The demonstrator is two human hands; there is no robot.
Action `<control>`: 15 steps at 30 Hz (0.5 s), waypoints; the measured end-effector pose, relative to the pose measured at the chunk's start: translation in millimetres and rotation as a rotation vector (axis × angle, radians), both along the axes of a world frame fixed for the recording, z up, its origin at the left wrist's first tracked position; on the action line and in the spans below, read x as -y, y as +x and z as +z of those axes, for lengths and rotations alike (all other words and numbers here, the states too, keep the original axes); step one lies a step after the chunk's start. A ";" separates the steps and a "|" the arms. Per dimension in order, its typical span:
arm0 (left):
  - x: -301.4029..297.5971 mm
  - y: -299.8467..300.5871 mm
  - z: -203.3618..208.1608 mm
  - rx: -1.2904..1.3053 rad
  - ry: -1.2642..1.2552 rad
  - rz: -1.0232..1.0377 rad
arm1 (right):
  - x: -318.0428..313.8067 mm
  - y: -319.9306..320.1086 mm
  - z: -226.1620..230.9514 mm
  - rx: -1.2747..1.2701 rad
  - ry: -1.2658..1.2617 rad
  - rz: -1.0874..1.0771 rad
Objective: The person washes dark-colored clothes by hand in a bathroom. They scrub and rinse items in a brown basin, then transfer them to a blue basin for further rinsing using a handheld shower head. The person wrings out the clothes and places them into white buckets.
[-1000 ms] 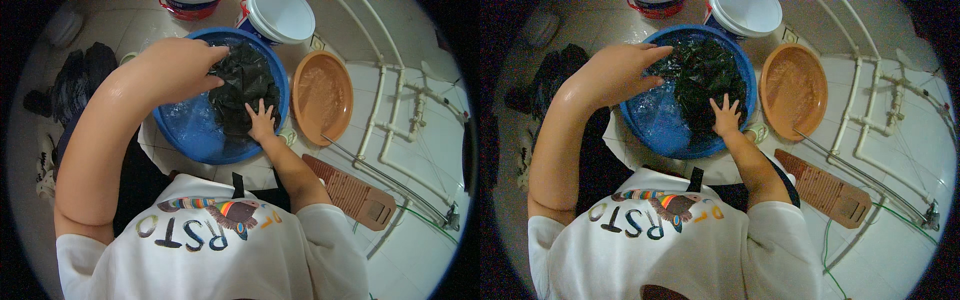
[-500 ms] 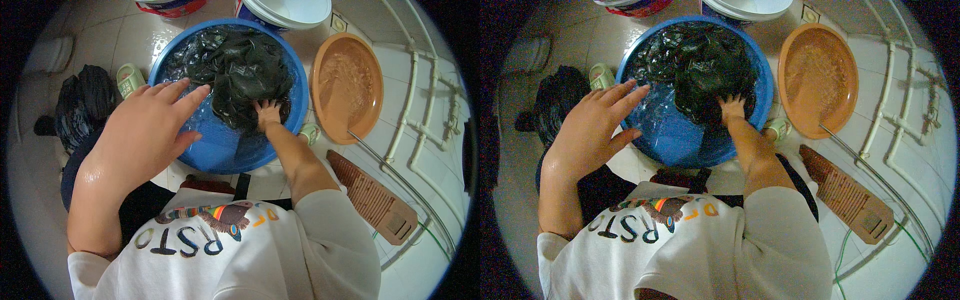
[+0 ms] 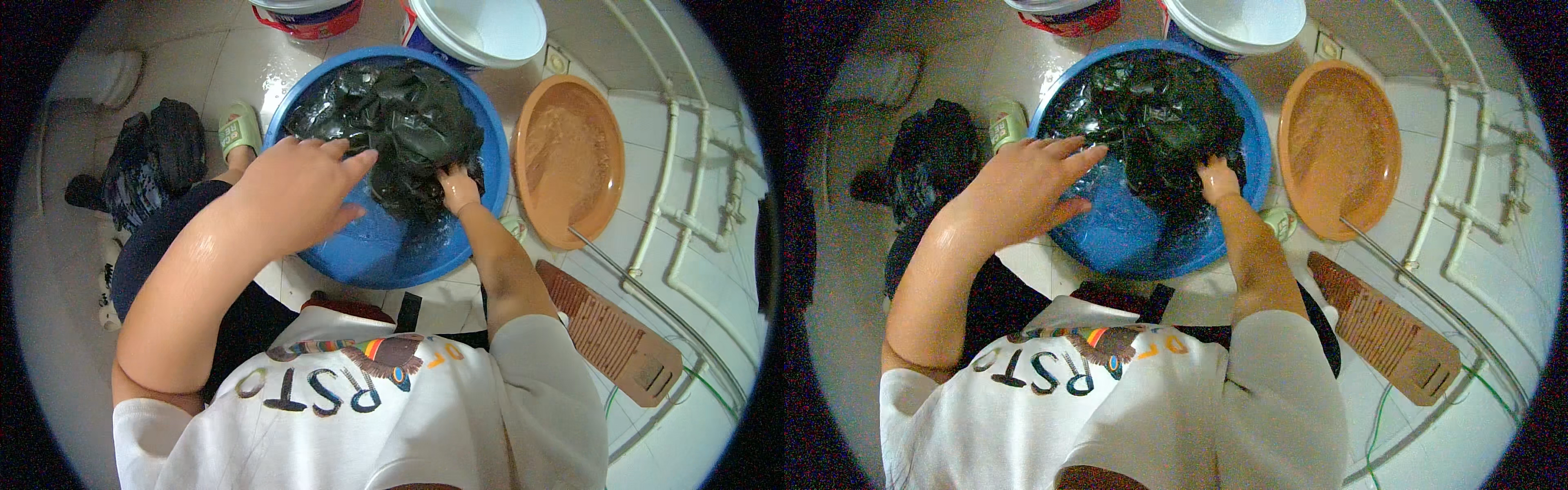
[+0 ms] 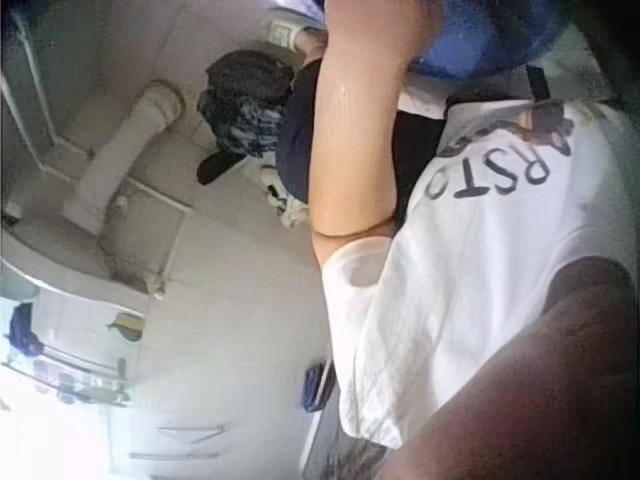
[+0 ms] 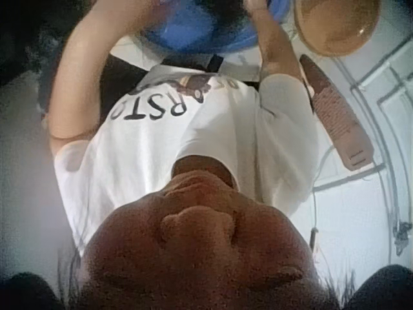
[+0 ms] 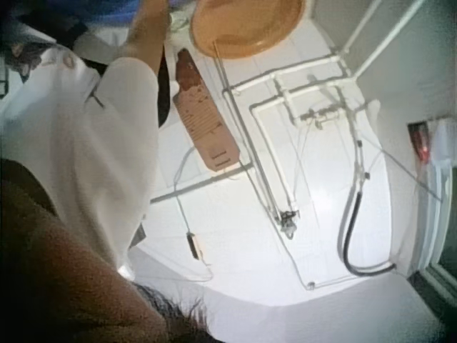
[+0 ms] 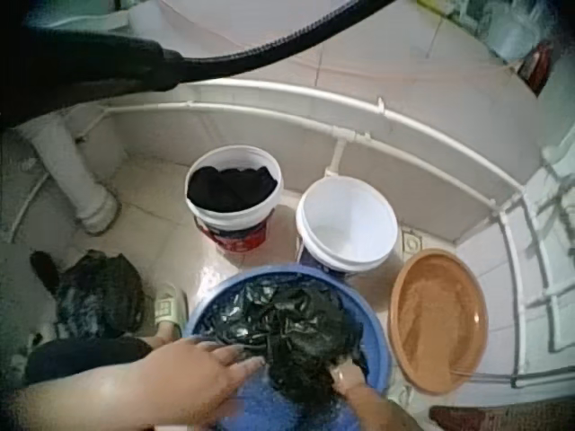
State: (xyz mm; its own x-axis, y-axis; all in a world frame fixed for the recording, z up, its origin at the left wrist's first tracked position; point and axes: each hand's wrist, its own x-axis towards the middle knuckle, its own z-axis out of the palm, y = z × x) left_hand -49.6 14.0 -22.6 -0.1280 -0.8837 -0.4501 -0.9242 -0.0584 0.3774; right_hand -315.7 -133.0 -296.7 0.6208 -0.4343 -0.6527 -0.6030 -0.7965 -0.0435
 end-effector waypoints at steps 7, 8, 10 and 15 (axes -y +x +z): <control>5.5 13.4 -8.6 -0.054 -0.094 0.036 | 24.6 -8.9 88.3 0.625 -0.013 -0.615; 5.1 16.1 -10.3 -0.052 -0.058 0.055 | 20.6 8.7 135.8 0.702 0.008 -0.714; 6.8 18.6 -15.0 -0.035 -0.037 0.070 | 20.5 22.3 210.8 0.833 -0.036 -0.808; 6.6 22.3 -33.1 -0.035 0.047 0.034 | 57.8 27.1 341.1 1.134 0.157 -0.940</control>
